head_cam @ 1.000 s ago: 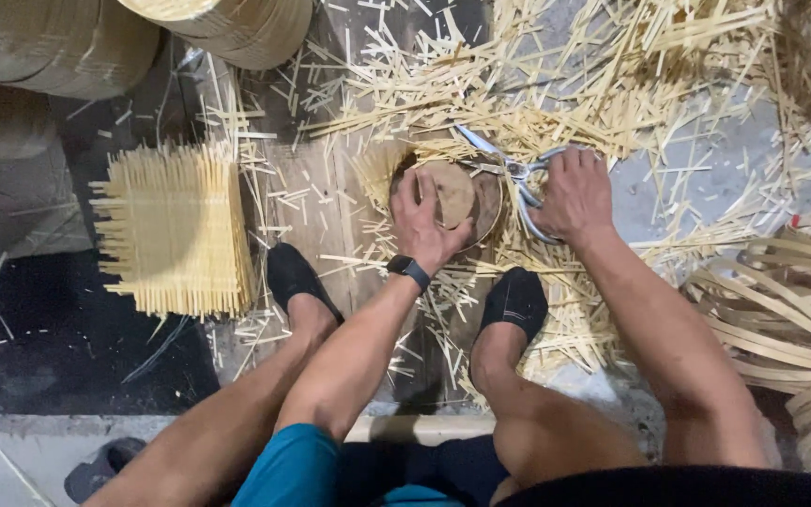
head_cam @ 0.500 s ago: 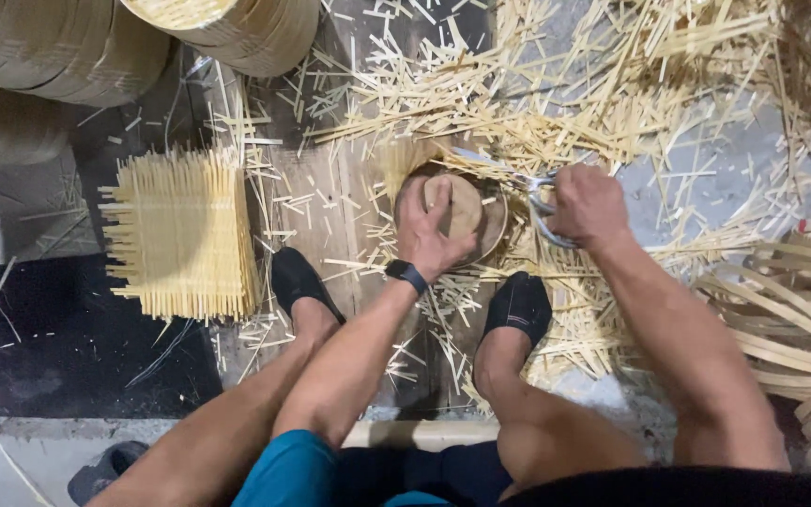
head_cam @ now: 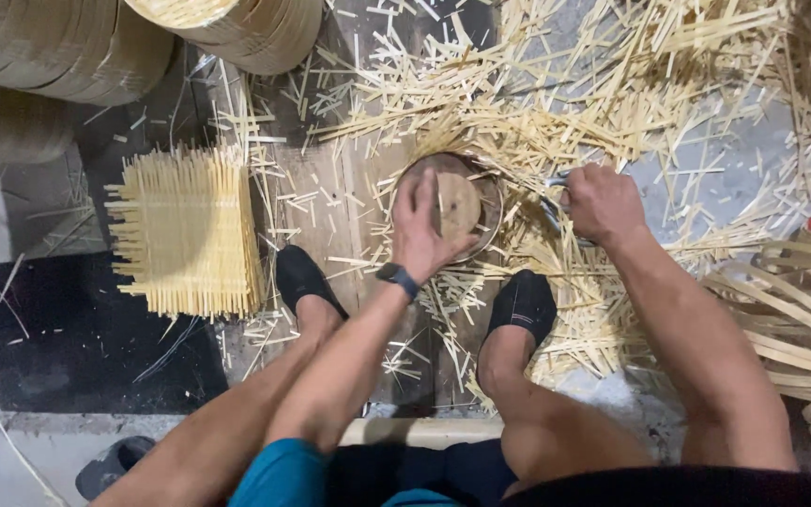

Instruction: Weaving and trimming a bamboo basket lid using scissors and pre-cut bamboo strips.

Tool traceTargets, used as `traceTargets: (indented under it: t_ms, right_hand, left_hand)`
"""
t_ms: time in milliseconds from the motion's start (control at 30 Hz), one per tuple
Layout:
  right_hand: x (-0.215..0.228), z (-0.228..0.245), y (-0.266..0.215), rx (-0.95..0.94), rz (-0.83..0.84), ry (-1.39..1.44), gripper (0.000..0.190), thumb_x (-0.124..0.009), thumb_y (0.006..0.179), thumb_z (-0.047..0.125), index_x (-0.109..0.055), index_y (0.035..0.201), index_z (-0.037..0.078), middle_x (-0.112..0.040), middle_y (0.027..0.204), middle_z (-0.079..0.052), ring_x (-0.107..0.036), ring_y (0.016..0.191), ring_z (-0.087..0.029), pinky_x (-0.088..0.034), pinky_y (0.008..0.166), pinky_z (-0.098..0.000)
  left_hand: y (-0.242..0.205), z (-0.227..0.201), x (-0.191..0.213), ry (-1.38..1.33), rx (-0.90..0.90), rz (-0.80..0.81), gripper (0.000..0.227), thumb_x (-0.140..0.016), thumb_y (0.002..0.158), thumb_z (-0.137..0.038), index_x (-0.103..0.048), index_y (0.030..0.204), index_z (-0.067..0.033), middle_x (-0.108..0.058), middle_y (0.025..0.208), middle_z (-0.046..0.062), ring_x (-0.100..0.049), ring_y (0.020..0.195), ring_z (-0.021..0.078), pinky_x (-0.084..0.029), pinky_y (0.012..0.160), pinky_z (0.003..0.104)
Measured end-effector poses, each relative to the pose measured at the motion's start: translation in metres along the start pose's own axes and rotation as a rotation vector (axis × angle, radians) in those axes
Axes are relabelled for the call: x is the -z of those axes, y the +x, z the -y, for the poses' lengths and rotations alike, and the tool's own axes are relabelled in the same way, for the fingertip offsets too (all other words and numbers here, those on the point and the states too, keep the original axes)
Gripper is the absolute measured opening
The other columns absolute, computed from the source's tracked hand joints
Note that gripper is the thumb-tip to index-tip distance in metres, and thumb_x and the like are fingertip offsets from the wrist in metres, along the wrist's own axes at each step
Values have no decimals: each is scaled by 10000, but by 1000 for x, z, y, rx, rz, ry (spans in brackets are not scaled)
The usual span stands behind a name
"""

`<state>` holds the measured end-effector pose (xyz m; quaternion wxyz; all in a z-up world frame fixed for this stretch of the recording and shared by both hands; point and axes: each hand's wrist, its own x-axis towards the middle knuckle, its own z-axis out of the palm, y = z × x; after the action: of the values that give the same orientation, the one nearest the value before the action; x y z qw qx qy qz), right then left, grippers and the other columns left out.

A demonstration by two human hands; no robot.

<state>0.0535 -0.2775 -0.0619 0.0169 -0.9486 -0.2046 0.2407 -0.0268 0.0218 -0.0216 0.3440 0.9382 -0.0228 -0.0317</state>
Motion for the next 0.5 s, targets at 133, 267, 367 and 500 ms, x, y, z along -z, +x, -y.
traceTargets:
  t_ms: [133,267,367,500]
  right_hand:
    - [-7,22,20,30,-228,-158,294,-592,881,285,-661,1000,25,-646,932,-161,-639,845,-264,-557,816,-424]
    - [22,22,8,-57,62,-25,353,-548,1004,325,-658,1062,-6,-657,982,-190,-659,899,-308,-553,846,-452]
    - [27,10,5,-109,164,73,336,-514,1067,315,-662,1151,26,-642,1057,-197,-658,957,-324,-540,896,-478]
    - [23,19,14,-7,-184,18,646,-696,857,580,-650,1066,-29,-618,976,-197,-610,988,-326,-525,921,-439]
  left_hand:
    - [-6,4,-27,97,294,20,1281,-949,536,-468,-284,1578,-129,-255,1550,315,-336,1393,505,-378,1114,594]
    - [-3,0,-10,93,105,91,1222,-922,564,-373,-323,1612,-182,-280,1604,265,-371,1423,490,-408,1166,600]
    - [3,-15,5,102,155,122,1202,-957,518,-362,-348,1546,-230,-274,1555,291,-336,1385,515,-360,1115,626]
    - [10,-10,-7,30,199,112,1074,-900,592,-335,-421,1554,-332,-325,1585,266,-368,1382,493,-380,1125,578]
